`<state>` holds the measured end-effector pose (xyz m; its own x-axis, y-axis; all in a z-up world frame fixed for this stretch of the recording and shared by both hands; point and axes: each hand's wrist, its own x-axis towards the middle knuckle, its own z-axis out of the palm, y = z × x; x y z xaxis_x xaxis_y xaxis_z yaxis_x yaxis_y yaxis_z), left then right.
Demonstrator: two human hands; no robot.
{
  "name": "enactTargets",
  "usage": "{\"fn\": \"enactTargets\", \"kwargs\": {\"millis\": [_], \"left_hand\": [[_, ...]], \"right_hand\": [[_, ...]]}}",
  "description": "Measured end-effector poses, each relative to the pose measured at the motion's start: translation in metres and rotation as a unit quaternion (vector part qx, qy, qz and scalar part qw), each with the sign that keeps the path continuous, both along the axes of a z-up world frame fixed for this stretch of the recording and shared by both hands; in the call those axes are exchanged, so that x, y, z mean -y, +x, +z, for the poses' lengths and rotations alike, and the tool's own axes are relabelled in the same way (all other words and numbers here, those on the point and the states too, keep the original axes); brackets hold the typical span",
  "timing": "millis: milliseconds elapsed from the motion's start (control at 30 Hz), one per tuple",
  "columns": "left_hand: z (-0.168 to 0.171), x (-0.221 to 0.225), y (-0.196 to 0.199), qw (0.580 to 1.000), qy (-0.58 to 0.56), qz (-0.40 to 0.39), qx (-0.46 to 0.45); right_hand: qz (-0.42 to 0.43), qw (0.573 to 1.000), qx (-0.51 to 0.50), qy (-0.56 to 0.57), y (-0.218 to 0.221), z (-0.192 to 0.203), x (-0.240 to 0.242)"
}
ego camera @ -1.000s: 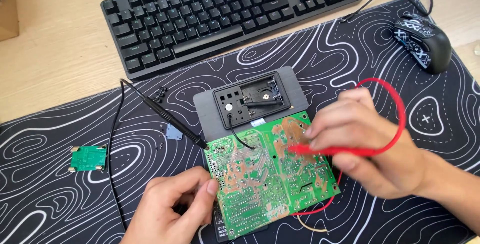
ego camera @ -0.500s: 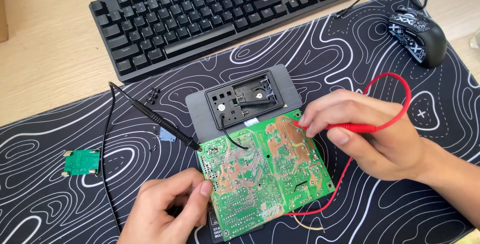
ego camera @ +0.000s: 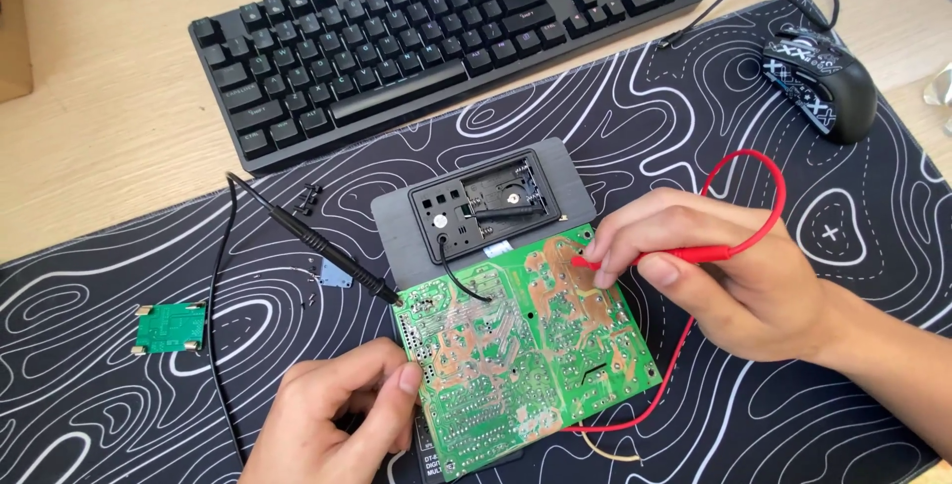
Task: Testing a circuit board using a multimeter probe at a repair bench
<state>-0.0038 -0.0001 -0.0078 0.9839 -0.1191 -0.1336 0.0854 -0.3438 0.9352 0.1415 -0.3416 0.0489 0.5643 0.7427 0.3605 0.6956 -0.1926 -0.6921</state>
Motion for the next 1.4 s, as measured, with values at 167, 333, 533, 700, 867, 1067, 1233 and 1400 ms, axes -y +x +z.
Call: {"fn": "enactTargets", "kwargs": {"millis": [167,333,533,700,867,1067,1233,1400], "left_hand": [[0.0004,0.0006,0.0,1.0,-0.007,0.001,-0.004],[0.0014,0.0007,0.0002,1.0,-0.012,-0.002,-0.003],[0.0037,0.0016,0.0002,1.0,-0.01,0.002,-0.008],[0.0046,0.0013,0.0007,1.0,-0.007,-0.003,-0.002],[0.0027,0.0004,0.0011,1.0,-0.008,-0.011,0.006],[0.0017,0.0007,0.0004,1.0,-0.011,-0.007,0.0],[0.0033,0.0005,0.0013,1.0,-0.008,-0.009,0.005],[0.0041,0.0007,0.0008,1.0,-0.006,-0.009,0.0]], "right_hand": [[0.001,1.0,-0.008,0.001,-0.0015,-0.0005,0.0007],[0.034,0.999,-0.017,0.011,-0.0042,0.0014,-0.0013],[0.038,0.999,-0.026,0.01,-0.0051,0.0009,-0.0008],[0.014,1.0,0.001,0.008,-0.0047,-0.001,-0.0003],[0.036,0.999,-0.02,0.018,-0.0087,-0.0022,-0.0008],[0.041,0.999,-0.028,0.014,-0.0089,-0.0021,0.0012],[0.044,0.999,-0.018,0.014,-0.0089,-0.0019,0.0029],[0.04,0.999,-0.011,0.001,-0.0088,0.0002,0.0041]]}}
